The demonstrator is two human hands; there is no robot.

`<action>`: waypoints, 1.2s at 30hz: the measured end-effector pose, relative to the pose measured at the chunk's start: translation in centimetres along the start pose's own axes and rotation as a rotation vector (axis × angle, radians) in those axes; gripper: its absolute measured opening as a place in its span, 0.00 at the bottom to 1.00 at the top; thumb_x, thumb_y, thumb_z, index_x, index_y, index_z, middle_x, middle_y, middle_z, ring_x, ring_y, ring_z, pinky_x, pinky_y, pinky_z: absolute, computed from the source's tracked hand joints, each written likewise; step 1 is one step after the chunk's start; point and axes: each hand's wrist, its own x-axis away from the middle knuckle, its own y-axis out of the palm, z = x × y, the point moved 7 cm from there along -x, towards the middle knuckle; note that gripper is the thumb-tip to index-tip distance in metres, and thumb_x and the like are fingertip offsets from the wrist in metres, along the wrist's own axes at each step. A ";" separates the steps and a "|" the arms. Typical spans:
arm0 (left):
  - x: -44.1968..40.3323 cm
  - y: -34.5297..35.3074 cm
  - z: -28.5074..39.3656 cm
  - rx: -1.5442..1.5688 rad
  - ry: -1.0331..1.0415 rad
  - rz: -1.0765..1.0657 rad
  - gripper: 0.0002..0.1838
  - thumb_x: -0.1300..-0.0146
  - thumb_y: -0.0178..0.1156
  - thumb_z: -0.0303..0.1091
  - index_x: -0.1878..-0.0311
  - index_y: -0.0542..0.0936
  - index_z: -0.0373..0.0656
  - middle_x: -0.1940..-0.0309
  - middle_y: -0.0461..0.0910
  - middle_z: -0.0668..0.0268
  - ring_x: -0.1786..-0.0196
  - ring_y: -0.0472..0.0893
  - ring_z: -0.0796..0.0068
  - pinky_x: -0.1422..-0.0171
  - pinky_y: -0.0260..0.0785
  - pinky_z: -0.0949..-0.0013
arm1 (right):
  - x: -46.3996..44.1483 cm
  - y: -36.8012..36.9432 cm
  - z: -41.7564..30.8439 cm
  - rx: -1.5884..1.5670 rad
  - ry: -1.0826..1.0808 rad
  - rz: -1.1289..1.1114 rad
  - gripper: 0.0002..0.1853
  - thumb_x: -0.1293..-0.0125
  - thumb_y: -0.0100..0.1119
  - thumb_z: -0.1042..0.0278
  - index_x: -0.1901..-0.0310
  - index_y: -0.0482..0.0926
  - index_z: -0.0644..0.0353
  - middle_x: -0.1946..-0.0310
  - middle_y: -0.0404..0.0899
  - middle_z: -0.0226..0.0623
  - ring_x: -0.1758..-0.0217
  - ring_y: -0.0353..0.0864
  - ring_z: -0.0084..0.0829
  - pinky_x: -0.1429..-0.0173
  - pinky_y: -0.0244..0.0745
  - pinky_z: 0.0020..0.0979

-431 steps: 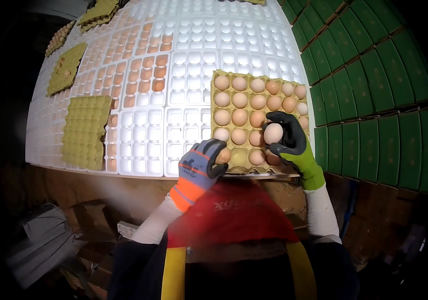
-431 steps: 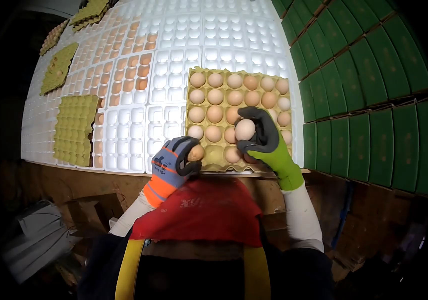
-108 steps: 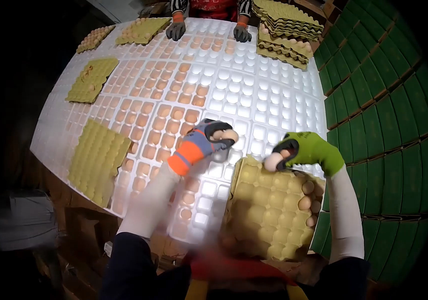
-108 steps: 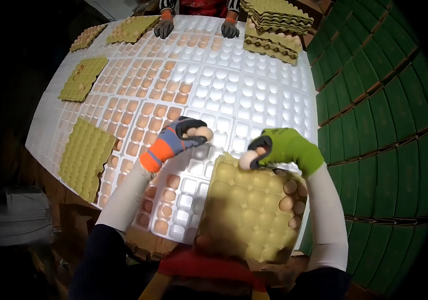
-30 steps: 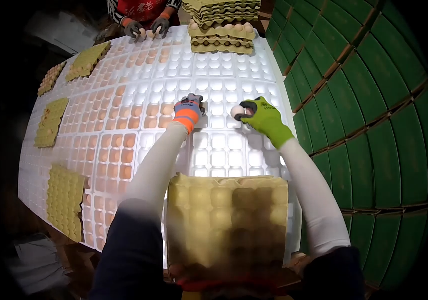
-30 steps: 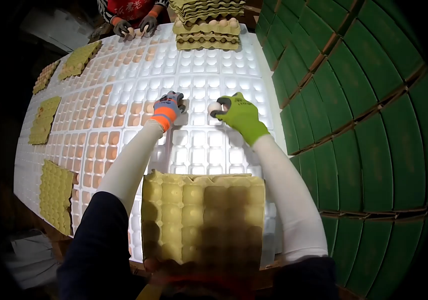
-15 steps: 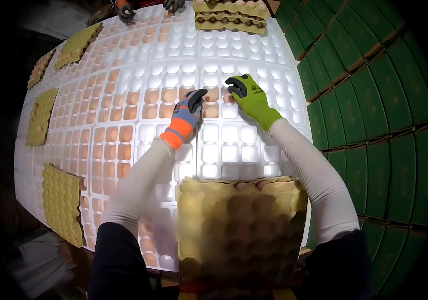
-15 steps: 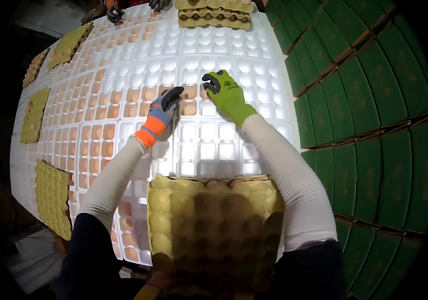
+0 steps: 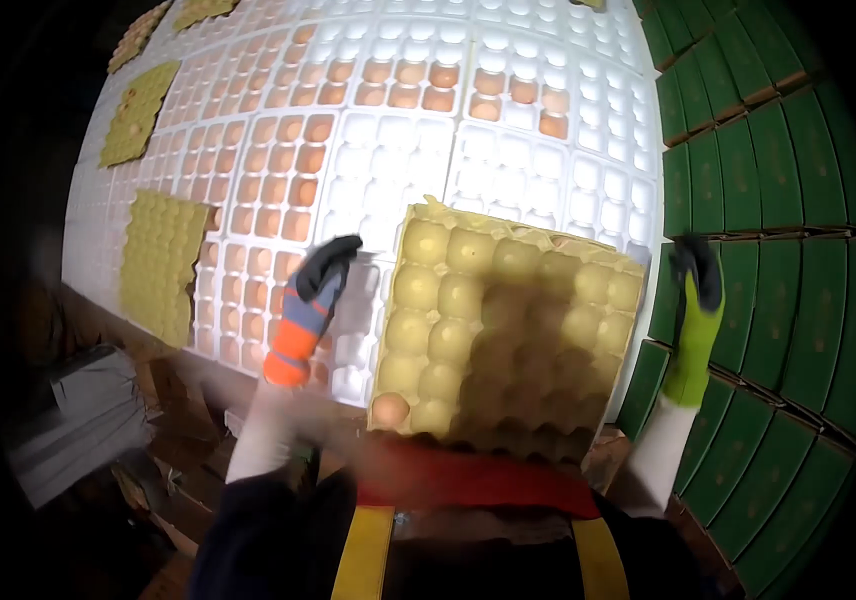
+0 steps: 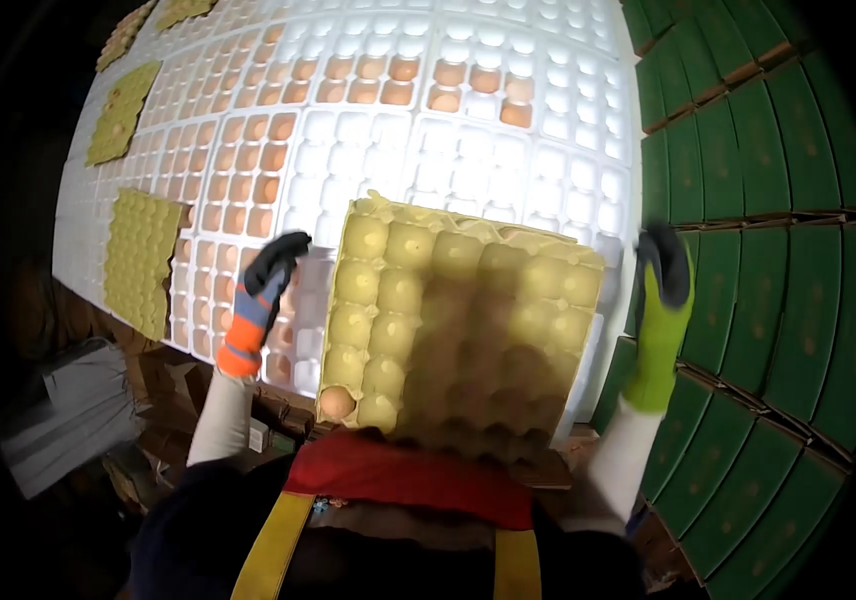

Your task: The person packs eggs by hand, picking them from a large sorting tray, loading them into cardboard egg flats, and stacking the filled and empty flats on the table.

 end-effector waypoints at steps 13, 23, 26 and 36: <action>15.6 5.6 1.2 0.046 -0.041 0.038 0.41 0.34 0.61 0.43 0.25 0.56 0.33 0.27 0.58 0.47 0.24 0.58 0.52 0.22 0.51 0.58 | 17.0 3.1 -3.0 0.230 0.117 -0.273 0.31 0.28 0.55 0.61 0.29 0.62 0.69 0.37 0.71 0.50 0.36 0.71 0.39 0.32 0.63 0.34; 14.4 -1.8 9.5 -0.645 0.276 -0.130 0.25 0.39 0.66 0.42 0.38 0.77 0.50 0.29 0.66 0.56 0.31 0.71 0.56 0.36 0.71 0.61 | 15.3 9.2 -12.1 -0.324 -0.205 -0.453 0.28 0.30 0.55 0.69 0.31 0.63 0.69 0.37 0.72 0.43 0.38 0.73 0.33 0.33 0.68 0.32; 13.6 -4.6 9.5 -0.758 0.472 -0.096 0.23 0.40 0.66 0.41 0.40 0.78 0.50 0.34 0.72 0.57 0.38 0.76 0.55 0.42 0.74 0.59 | 15.2 11.4 -12.1 -0.367 -0.054 -0.408 0.29 0.31 0.55 0.69 0.30 0.62 0.68 0.37 0.72 0.43 0.37 0.73 0.34 0.33 0.68 0.34; 4.4 -23.5 6.2 -0.377 0.471 -0.149 0.24 0.48 0.74 0.38 0.46 0.83 0.49 0.50 0.83 0.64 0.48 0.80 0.64 0.40 0.69 0.61 | 17.3 24.3 -8.8 -0.185 0.073 -0.306 0.30 0.30 0.53 0.69 0.28 0.61 0.66 0.32 0.69 0.43 0.32 0.70 0.34 0.29 0.64 0.32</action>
